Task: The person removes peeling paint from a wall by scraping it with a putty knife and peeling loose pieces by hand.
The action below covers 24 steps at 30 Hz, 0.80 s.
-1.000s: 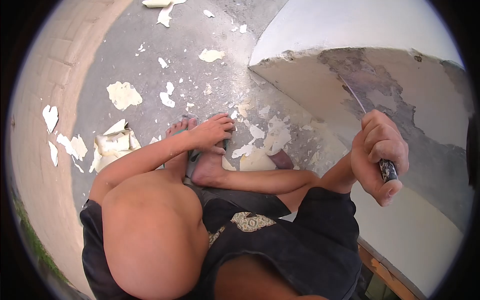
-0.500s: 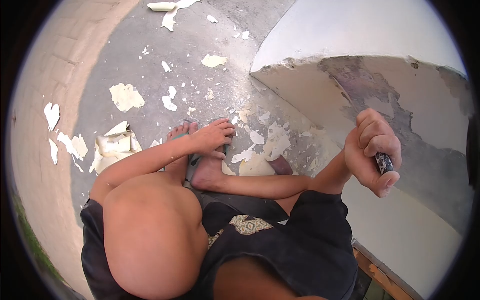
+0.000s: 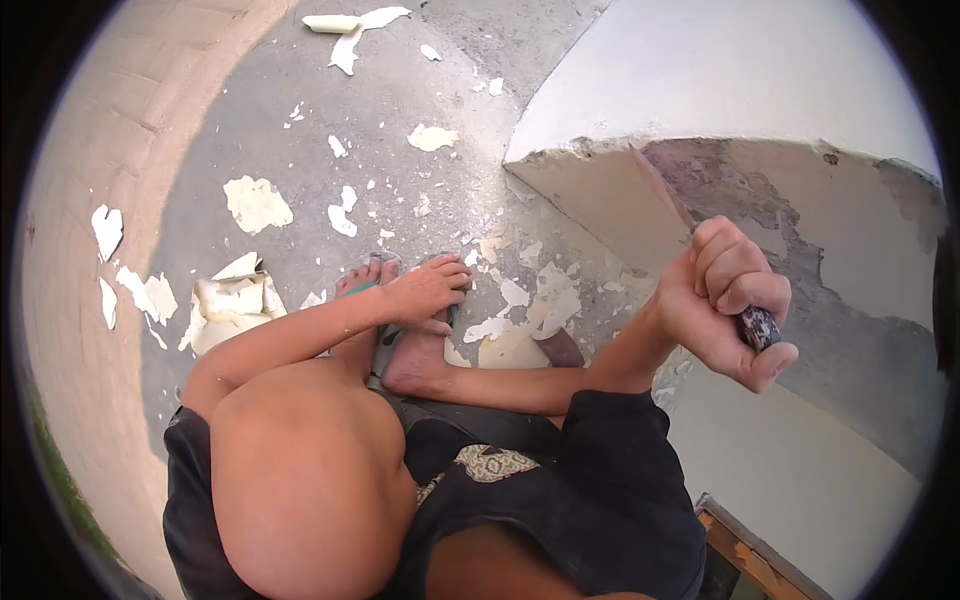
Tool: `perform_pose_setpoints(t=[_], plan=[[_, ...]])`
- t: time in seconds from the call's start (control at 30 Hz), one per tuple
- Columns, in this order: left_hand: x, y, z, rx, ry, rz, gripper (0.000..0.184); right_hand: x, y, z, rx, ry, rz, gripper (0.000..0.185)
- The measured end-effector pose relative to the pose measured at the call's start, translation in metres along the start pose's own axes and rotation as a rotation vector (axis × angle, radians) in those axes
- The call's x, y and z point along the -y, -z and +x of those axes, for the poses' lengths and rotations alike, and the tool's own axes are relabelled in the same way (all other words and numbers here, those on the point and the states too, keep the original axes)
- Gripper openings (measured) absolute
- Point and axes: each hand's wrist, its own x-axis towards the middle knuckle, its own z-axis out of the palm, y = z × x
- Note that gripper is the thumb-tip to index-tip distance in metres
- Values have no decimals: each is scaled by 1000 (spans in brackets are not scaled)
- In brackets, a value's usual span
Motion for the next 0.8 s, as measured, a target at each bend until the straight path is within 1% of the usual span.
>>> perform_pose_setpoints(t=[0.07, 0.1, 0.2, 0.23, 0.33, 0.37, 0.47, 0.5, 0.6, 0.7, 0.8], plan=[[-10, -6, -5, 5, -8, -25, 47, 24, -1, 4, -61, 81, 53, 62], [-10, -4, -4, 8, -23, -49, 47, 26, 1, 5, -77, 107, 20, 62], [-10, -3, -1, 56, 0, -39, 47, 34, 1, 7, -63, 145, 48, 63], [-10, -4, -1, 60, 7, -18, 48, 36, -2, 6, -83, 170, 44, 69], [-12, -4, -2, 37, 10, -12, 49, 28, -11, 19, -112, 212, -107, 74], [-12, -5, -1, 38, 3, -18, 49, 25, -5, 22, -2, 188, -81, 80], [-11, -4, -3, 38, 3, -24, 50, 21, -3, 30, 42, 196, -59, 81], [-11, -3, -2, 42, 8, -24, 49, 23, -5, 33, 28, 235, -130, 81], [-11, -6, -3, 33, 4, -30, 49, 32, -7, 49, 132, 229, -164, 82], [-9, -5, -3, 9, -2, -38, 49, 39, -19, 67, 108, 189, -143, 81], [-10, -6, -4, -5, -6, -32, 49, 32, -32, 80, 48, 118, -369, 72]])
